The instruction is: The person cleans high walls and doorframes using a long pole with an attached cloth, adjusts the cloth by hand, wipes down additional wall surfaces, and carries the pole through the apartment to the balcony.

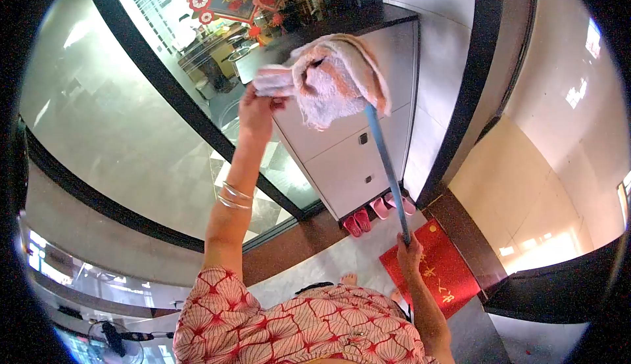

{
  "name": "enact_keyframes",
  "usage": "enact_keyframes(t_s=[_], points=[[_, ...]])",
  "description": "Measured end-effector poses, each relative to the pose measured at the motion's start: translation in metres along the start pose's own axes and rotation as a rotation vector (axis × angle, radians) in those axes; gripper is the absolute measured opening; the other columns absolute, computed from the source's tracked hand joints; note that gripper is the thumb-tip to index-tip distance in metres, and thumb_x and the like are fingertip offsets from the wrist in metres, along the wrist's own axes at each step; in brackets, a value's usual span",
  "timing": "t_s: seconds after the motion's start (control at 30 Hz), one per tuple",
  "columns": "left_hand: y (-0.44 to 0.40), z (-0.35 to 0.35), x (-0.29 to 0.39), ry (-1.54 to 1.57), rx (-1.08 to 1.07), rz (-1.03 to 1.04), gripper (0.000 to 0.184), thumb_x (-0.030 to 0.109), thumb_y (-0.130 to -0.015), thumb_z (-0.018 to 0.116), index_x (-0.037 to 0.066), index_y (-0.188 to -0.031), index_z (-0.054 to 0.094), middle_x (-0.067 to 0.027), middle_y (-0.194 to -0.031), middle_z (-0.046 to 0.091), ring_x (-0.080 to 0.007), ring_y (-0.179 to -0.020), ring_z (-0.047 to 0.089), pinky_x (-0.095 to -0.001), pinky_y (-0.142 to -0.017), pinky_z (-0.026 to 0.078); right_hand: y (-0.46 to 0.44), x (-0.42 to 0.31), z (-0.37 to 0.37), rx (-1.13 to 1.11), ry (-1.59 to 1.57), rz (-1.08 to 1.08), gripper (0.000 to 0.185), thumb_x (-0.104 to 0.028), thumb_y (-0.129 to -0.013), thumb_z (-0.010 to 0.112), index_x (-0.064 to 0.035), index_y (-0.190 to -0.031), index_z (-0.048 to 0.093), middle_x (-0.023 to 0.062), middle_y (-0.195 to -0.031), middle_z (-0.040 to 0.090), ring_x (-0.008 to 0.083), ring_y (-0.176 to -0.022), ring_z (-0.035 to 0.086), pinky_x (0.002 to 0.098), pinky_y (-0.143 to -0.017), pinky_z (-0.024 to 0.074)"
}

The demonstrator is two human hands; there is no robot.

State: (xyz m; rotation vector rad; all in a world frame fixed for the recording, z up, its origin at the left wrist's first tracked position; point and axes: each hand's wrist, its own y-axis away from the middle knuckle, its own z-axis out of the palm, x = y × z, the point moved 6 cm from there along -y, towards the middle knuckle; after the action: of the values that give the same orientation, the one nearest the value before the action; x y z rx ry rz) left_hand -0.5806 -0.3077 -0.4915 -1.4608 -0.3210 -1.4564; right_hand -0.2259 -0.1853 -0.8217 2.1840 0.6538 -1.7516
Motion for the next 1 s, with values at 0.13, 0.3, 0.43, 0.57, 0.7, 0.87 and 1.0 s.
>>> enact_keyframes(t_s=[0.13,0.3,0.43,0.57,0.7,0.87,1.0], points=[[-0.019,0.026,0.061,0.223,0.032,0.105,0.041,-0.009,-0.076,0.031,0.004,-0.109,0.051,-0.0085,-0.098,0.060,-0.0160,-0.085,0.058,-0.0274,-0.074,0.048,0.004,-0.005,0.006,-0.029,0.051,-0.027,0.016,-0.011,-0.083,0.057,-0.0017,-0.073,0.049,-0.0047,-0.061,0.034,0.0065,-0.056,0.033,0.0223,-0.049,0.0294],[0.009,0.096,0.097,-0.205,-0.561,0.301,0.042,-0.012,-0.077,0.039,0.007,-0.112,0.049,-0.0045,-0.108,0.055,-0.0123,-0.101,0.050,-0.0251,-0.087,0.040,0.001,-0.004,0.020,-0.086,0.019,0.003,0.016,-0.015,-0.083,0.058,-0.0018,-0.076,0.053,-0.0030,-0.057,0.037,0.0077,-0.055,0.035,0.0255,-0.048,0.0321],[0.014,0.100,0.104,-0.455,-0.568,0.404,0.037,-0.012,-0.075,0.048,0.004,-0.108,0.054,-0.0022,-0.103,0.057,-0.0118,-0.097,0.052,-0.0251,-0.086,0.041,0.003,0.005,0.024,-0.080,-0.018,-0.022,0.016,-0.015,-0.083,0.059,-0.0013,-0.076,0.053,-0.0034,-0.057,0.037,0.0074,-0.055,0.035,0.0258,-0.047,0.0311],[0.009,0.102,0.100,-0.122,-0.430,0.366,0.030,-0.008,-0.080,0.048,0.004,-0.105,0.057,-0.0027,-0.095,0.061,-0.0118,-0.086,0.057,-0.0250,-0.079,0.045,0.003,-0.002,0.023,-0.106,-0.014,-0.002,0.016,-0.010,-0.085,0.055,-0.0028,-0.072,0.049,-0.0057,-0.061,0.035,0.0049,-0.057,0.033,0.0220,-0.049,0.0294],[-0.019,0.069,0.092,0.014,-0.164,0.210,0.031,-0.008,-0.081,0.040,0.005,-0.103,0.058,-0.0045,-0.091,0.062,-0.0117,-0.079,0.058,-0.0224,-0.071,0.047,0.003,0.006,0.015,-0.083,-0.005,0.012,0.017,-0.016,-0.084,0.058,-0.0012,-0.076,0.054,-0.0037,-0.057,0.037,0.0084,-0.052,0.035,0.0266,-0.045,0.0297],[-0.022,0.069,0.108,0.245,-0.315,0.246,0.033,-0.010,-0.078,0.040,0.003,-0.102,0.058,-0.0060,-0.096,0.061,-0.0135,-0.087,0.057,-0.0257,-0.079,0.045,0.005,0.005,0.008,-0.095,0.066,-0.065,0.014,-0.015,-0.083,0.058,-0.0028,-0.078,0.055,-0.0011,-0.056,0.037,0.0094,-0.052,0.035,0.0270,-0.045,0.0306],[0.015,0.105,0.112,-0.585,-0.732,0.547,0.041,-0.010,-0.071,0.057,0.006,-0.109,0.054,-0.0024,-0.102,0.057,-0.0127,-0.097,0.052,-0.0253,-0.089,0.040,0.003,0.003,0.011,-0.131,0.219,-0.066,0.011,-0.014,-0.082,0.058,-0.0036,-0.078,0.055,0.0014,-0.054,0.036,0.0102,-0.051,0.036,0.0267,-0.045,0.0320]])
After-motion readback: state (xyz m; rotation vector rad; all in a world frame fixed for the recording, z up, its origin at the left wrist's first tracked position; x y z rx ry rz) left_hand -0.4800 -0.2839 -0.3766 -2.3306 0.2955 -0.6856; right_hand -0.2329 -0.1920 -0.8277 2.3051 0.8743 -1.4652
